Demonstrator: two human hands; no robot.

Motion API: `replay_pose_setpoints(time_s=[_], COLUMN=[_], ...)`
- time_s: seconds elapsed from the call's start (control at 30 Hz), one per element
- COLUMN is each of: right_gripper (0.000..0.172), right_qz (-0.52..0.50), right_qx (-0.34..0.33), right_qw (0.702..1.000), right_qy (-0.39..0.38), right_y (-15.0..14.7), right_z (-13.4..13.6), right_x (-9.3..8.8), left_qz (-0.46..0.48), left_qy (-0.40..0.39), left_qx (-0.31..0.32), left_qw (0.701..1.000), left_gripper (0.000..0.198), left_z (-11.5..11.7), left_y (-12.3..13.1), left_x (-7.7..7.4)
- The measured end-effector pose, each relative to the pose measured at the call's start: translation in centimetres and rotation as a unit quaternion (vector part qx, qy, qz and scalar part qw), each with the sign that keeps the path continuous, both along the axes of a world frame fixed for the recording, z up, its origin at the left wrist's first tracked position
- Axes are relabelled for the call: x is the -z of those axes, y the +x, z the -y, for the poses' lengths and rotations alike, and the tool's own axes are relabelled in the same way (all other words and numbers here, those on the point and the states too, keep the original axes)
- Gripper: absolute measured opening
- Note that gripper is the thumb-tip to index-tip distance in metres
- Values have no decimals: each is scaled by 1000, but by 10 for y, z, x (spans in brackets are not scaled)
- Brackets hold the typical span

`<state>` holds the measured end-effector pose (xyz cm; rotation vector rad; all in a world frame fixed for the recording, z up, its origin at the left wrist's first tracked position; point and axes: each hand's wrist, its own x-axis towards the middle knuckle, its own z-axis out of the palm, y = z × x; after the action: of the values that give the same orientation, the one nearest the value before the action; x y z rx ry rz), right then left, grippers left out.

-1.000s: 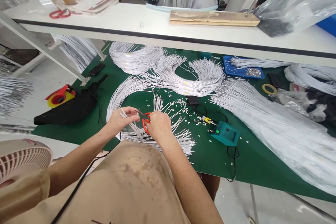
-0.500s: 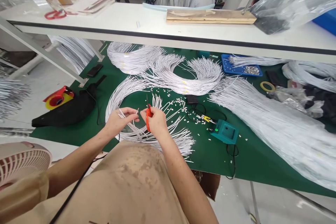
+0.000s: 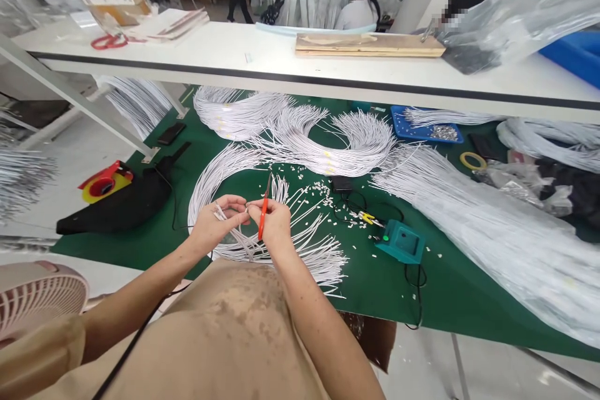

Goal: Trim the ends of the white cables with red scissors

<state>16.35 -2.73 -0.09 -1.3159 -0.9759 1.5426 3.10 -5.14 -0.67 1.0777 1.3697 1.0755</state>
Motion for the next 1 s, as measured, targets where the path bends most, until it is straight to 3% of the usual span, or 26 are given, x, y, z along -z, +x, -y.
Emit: replay_pose_setpoints(time_s=[0.1, 0.2, 0.33, 0.47, 0.57, 0.67, 0.8, 1.0], right_gripper=[12, 14, 18, 23, 22, 22, 15, 10], right_qz=[-82, -137, -32, 109, 160, 194, 259, 328], right_qx=[2, -9, 11, 77, 107, 53, -75, -164], right_qw=[996, 989, 999, 988, 966, 957, 934, 907], right_qy=[-46, -60, -22, 78, 170, 211, 232, 208], right_y=[-3, -4, 1, 10, 11, 6, -2, -6], right_z=[1, 1, -3, -4, -1, 5, 12, 13], right_x=[6, 14, 20, 15, 2, -6, 0, 13], left_qz=[35, 66, 87, 62, 38, -11, -34, -10], left_qy=[8, -5, -29, -46, -68, -83, -66, -72], left_qx=[7, 54, 116, 89, 75, 104, 151, 140], left_qw=[999, 996, 989, 993, 994, 991, 986, 987], left_gripper=[36, 40, 50, 47, 46, 42, 31, 50], left_z=[-1, -1, 1, -2, -7, -11, -12, -11], left_y=[1, 2, 1, -2, -5, -7, -8, -8], left_x=[1, -2, -6, -3, 0, 2, 6, 5])
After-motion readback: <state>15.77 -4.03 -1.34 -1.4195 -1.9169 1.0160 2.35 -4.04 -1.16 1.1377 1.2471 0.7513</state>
